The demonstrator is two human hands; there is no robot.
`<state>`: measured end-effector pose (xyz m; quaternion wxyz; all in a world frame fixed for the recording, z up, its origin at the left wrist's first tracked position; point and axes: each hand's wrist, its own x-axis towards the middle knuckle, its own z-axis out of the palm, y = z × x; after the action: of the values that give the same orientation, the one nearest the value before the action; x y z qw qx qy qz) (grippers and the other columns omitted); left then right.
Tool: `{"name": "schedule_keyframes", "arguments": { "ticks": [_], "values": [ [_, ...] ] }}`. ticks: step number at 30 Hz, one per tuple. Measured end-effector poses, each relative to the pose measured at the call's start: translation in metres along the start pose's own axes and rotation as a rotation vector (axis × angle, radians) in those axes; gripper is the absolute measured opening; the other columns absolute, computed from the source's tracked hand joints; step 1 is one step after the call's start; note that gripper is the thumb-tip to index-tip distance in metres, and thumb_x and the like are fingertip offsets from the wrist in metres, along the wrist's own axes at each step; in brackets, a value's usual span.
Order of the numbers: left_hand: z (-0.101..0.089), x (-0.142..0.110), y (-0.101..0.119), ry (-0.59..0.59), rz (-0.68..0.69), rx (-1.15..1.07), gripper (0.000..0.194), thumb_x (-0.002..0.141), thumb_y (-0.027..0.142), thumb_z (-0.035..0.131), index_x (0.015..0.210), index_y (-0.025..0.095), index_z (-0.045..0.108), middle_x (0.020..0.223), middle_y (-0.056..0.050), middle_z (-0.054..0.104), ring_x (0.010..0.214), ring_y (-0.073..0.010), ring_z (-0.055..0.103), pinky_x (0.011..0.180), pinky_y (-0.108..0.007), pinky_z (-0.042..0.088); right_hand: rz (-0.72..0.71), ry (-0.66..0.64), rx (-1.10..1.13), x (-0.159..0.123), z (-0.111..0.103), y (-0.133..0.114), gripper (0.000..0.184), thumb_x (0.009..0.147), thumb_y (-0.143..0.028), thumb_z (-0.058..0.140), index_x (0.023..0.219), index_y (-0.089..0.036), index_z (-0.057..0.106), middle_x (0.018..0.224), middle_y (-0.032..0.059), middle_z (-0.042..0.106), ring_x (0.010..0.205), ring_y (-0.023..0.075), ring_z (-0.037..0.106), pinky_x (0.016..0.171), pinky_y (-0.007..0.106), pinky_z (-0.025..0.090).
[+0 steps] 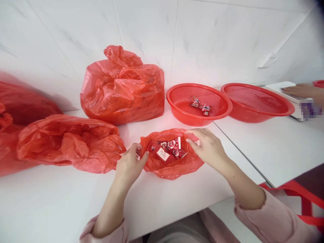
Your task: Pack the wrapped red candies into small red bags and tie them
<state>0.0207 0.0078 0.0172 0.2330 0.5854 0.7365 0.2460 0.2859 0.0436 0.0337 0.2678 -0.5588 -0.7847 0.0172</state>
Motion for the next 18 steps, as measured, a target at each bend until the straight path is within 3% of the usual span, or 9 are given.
{"name": "schedule_keyframes", "arguments": {
  "ticks": [2, 4, 7, 10, 13, 16, 18],
  "values": [
    [-0.003, 0.001, -0.002, -0.020, 0.008, -0.042, 0.018, 0.084, 0.041, 0.055, 0.078, 0.024, 0.053, 0.073, 0.001, 0.060, 0.065, -0.0192, 0.055, 0.060, -0.030, 0.035, -0.023, 0.055, -0.051, -0.007, -0.003, 0.010, 0.029, 0.083, -0.027, 0.061, 0.111, -0.020, 0.067, 0.127, 0.0106, 0.063, 0.116, 0.0311, 0.058, 0.098, 0.047, 0.046],
    [-0.005, 0.001, -0.003, -0.022, 0.045, -0.105, 0.023, 0.086, 0.044, 0.053, 0.076, 0.023, 0.053, 0.072, 0.002, 0.060, 0.065, -0.0174, 0.055, 0.061, -0.029, 0.038, 0.079, -0.001, -0.048, -0.015, -0.004, 0.020, 0.040, 0.082, -0.029, 0.062, 0.121, -0.019, 0.063, 0.130, 0.0123, 0.061, 0.114, 0.0321, 0.059, 0.095, 0.047, 0.048],
    [-0.010, 0.001, -0.002, -0.040, 0.114, -0.397, 0.031, 0.086, 0.051, 0.055, 0.078, 0.021, 0.057, 0.075, 0.001, 0.063, 0.069, -0.0157, 0.059, 0.065, -0.027, 0.045, 0.291, -0.204, 0.055, -0.021, -0.009, 0.030, 0.042, 0.085, -0.033, 0.056, 0.126, -0.023, 0.058, 0.100, 0.0072, 0.072, 0.083, 0.0260, 0.068, 0.074, 0.041, 0.053],
    [-0.026, 0.002, 0.009, -0.030, 0.153, -0.693, 0.031, 0.083, 0.049, 0.065, 0.074, 0.019, 0.062, 0.071, 0.001, 0.065, 0.067, -0.0134, 0.059, 0.064, -0.024, 0.047, 0.279, -0.296, 0.380, -0.007, -0.030, 0.032, 0.031, 0.087, -0.034, 0.054, 0.114, -0.023, 0.061, 0.078, 0.0019, 0.070, 0.065, 0.0181, 0.064, 0.060, 0.031, 0.050],
    [-0.059, 0.000, 0.035, 0.114, 0.263, -0.755, 0.024, 0.081, 0.040, 0.071, 0.072, 0.019, 0.066, 0.073, 0.002, 0.067, 0.070, -0.0110, 0.059, 0.065, -0.021, 0.046, 0.188, -0.166, 0.609, 0.024, -0.073, 0.020, 0.035, 0.084, -0.034, 0.062, 0.116, -0.020, 0.060, 0.073, 0.0002, 0.066, 0.057, 0.0130, 0.059, 0.051, 0.025, 0.045],
    [-0.094, -0.006, 0.068, 0.334, 0.471, -0.751, 0.020, 0.083, 0.031, 0.071, 0.069, 0.018, 0.065, 0.081, 0.000, 0.068, 0.086, -0.0139, 0.063, 0.078, -0.023, 0.048, 0.056, 0.149, 0.571, 0.056, -0.117, -0.005, 0.030, 0.084, -0.025, 0.065, 0.114, -0.022, 0.064, 0.071, -0.0018, 0.062, 0.059, 0.0109, 0.057, 0.053, 0.023, 0.044],
    [-0.110, -0.011, 0.087, 0.429, 0.558, -0.676, 0.019, 0.085, 0.028, 0.069, 0.069, 0.017, 0.065, 0.083, -0.001, 0.069, 0.086, -0.0162, 0.065, 0.081, -0.028, 0.050, -0.031, 0.247, 0.538, 0.070, -0.136, -0.022, 0.028, 0.086, -0.020, 0.064, 0.113, -0.023, 0.064, 0.067, -0.0033, 0.059, 0.057, 0.0096, 0.055, 0.053, 0.023, 0.042]
  ]
}}
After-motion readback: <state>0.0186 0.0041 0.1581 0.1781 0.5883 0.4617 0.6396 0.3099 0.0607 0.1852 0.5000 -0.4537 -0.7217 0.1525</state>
